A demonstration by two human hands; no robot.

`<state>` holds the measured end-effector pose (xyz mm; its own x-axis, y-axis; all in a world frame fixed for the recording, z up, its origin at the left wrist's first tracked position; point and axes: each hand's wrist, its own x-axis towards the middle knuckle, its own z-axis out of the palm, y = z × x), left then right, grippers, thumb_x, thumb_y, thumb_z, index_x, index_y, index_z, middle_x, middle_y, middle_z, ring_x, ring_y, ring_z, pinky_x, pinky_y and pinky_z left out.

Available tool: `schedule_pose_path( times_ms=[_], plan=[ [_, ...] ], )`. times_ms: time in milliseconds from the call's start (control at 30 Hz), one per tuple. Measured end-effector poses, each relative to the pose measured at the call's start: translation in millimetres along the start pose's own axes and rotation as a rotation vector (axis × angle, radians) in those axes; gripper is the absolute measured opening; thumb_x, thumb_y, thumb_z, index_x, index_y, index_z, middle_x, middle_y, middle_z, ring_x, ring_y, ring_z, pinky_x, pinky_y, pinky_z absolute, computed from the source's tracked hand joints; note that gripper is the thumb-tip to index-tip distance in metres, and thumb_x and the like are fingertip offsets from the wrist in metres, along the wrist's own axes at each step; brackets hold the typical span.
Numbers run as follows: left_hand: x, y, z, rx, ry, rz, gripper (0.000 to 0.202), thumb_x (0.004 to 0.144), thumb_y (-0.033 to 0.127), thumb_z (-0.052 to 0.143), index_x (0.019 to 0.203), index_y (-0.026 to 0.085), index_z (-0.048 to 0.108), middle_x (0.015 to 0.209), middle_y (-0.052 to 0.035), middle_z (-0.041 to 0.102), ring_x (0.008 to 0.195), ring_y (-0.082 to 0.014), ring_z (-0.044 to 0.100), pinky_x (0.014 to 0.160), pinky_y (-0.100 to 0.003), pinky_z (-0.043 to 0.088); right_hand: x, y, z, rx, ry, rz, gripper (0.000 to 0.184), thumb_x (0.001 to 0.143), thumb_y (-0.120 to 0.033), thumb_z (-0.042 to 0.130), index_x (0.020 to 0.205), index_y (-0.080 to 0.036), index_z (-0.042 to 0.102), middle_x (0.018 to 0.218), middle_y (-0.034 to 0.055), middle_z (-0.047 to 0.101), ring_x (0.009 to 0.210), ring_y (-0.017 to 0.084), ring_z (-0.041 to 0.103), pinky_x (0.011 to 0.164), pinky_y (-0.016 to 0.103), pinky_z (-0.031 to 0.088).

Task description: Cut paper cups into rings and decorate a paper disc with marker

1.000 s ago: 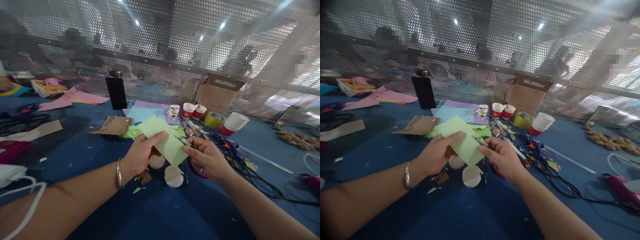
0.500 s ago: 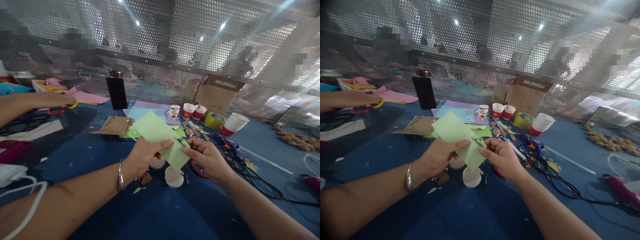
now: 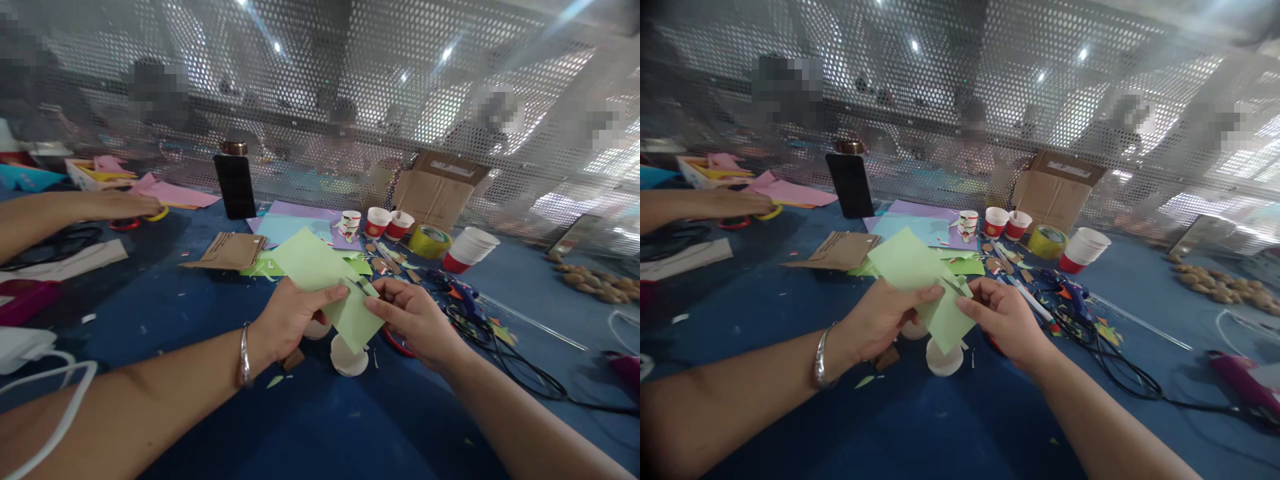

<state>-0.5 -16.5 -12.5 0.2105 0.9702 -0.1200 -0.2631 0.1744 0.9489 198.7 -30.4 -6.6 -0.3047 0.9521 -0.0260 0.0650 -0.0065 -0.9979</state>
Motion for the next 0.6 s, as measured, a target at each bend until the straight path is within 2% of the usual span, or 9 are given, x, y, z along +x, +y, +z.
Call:
schedule_pose_path(
  times_ms=[200, 367, 600],
  plan=[
    [-1.0, 0.7, 1.8, -0.003, 0.012, -0.024, 0.039, 0.068, 0.034, 0.085, 0.100, 0.018, 0.070, 0.091, -0.0039, 0.070, 0.069, -0.0139, 0.061, 0.047, -0.020, 0.043, 1.3, -0.4, 1.5, -0.005, 0.008, -0.014, 0.031, 0.083, -0.045, 0.075, 0.089, -0.017, 0.065, 0.067, -0.0041, 0.053, 0.050, 0.005, 0.034, 0.042, 0.022, 0.018],
    [-1.2, 1.3, 4.2, -0.009, 0.022, -0.033, 0.037, 0.068, 0.034, 0.086, 0.097, 0.018, 0.072, 0.091, -0.0039, 0.071, 0.069, -0.0139, 0.061, 0.048, -0.021, 0.044, 0.6, -1.3, 2.2, 0.000, 0.011, -0.019, 0.030, 0.085, -0.045, 0.073, 0.088, -0.017, 0.065, 0.067, -0.0040, 0.052, 0.049, 0.005, 0.032, 0.042, 0.022, 0.018],
    [-3.0, 1.4, 4.7, -0.027, 0.019, -0.023, 0.035, 0.066, 0.033, 0.087, 0.093, 0.017, 0.072, 0.085, -0.0034, 0.070, 0.065, -0.0133, 0.060, 0.047, -0.021, 0.044, -0.7, -2.5, 2.6, 0.002, 0.024, -0.012, 0.034, 0.083, -0.049, 0.073, 0.087, -0.017, 0.064, 0.071, -0.0020, 0.055, 0.055, 0.007, 0.041, 0.046, 0.022, 0.027]
  ],
)
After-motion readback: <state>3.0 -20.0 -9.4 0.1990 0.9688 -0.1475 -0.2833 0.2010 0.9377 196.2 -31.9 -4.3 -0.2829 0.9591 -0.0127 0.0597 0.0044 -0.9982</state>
